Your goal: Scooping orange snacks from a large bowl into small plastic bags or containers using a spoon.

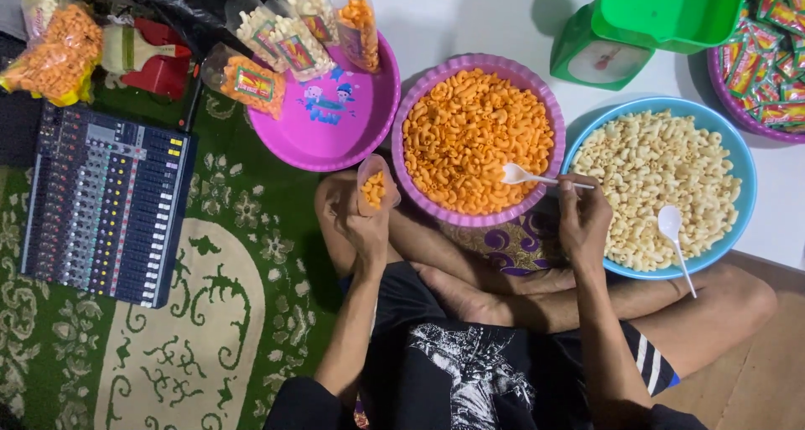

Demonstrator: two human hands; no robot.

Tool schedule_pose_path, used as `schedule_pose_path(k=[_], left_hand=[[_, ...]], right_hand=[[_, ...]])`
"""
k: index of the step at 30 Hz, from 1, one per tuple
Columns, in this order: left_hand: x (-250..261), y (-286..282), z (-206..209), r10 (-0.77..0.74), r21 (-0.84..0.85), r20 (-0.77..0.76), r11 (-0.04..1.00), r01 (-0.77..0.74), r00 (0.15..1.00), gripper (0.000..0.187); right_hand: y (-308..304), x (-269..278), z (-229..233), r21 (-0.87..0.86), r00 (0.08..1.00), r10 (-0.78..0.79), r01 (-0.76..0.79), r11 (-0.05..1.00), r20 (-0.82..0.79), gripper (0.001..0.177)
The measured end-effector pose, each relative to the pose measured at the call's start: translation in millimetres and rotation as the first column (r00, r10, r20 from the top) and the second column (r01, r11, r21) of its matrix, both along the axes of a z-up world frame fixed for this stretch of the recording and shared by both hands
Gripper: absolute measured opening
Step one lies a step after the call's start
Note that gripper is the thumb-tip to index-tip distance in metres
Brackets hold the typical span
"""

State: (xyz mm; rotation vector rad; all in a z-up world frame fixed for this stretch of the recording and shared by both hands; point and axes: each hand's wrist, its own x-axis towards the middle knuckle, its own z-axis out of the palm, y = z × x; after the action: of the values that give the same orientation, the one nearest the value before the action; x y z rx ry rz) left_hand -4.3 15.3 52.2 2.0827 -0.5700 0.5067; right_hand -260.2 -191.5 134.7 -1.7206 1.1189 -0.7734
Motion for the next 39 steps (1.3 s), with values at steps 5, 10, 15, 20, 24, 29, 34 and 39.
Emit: schedule_pose_path(k=[5,10,15,20,24,29,34,39], left_hand=[[-0.6,5.2,0.0,-0.060,-0.075,-0.063,0.996,0.056,0.996,0.039],[-4.2,-8.4,48.5,-0.031,0.027,0.040,0.999,0.030,0.999,0.033],[-3.4,-5.6,38.8,-0.038,-0.037,0.010,0.999,0.038,0.999,0.027],[-6.0,-5.1,50.7,-0.038,-0.035,0.033,0.999,0.039,0.999,0.023],[-6.4,-5.2,64.0,-0.035,-0.046,0.006,0.998,0.035,0.999,0.027],[-5.1,-1.9,40.3,-0.044,-0.076,-0.050,0.996,0.041,0.998,0.029],[-2.4,1.2,47.2,-0.071,-0.117,-0.068,0.991,0.063,0.995,0.029],[-5.9,-4.0,56.0,-0.066,-0.124,-0.055,0.991,0.059,0.996,0.027]], right_hand=[[1.6,-5.0,-5.6,0.026,0.999,-0.003,0.002,1.000,0.054,0.014],[2.5,-5.9,-1.5,0.016,0.996,-0.010,0.008,1.000,0.089,0.014],[1.9,-6.6,-1.5,0.000,0.996,0.006,-0.006,1.000,0.089,0.013],[5.5,-2.6,2.2,-0.050,1.000,-0.004,0.005,0.999,0.024,0.013],[10.3,2.2,16.3,-0.188,0.996,-0.026,0.010,0.982,-0.082,0.011],[8.5,13.5,-3.9,-0.195,0.998,-0.039,0.027,0.980,-0.056,0.010],[4.0,11.4,-12.3,-0.046,0.996,-0.038,0.042,0.998,0.083,0.012],[1.8,2.3,-12.1,0.051,0.984,-0.068,0.060,0.997,0.167,0.012]])
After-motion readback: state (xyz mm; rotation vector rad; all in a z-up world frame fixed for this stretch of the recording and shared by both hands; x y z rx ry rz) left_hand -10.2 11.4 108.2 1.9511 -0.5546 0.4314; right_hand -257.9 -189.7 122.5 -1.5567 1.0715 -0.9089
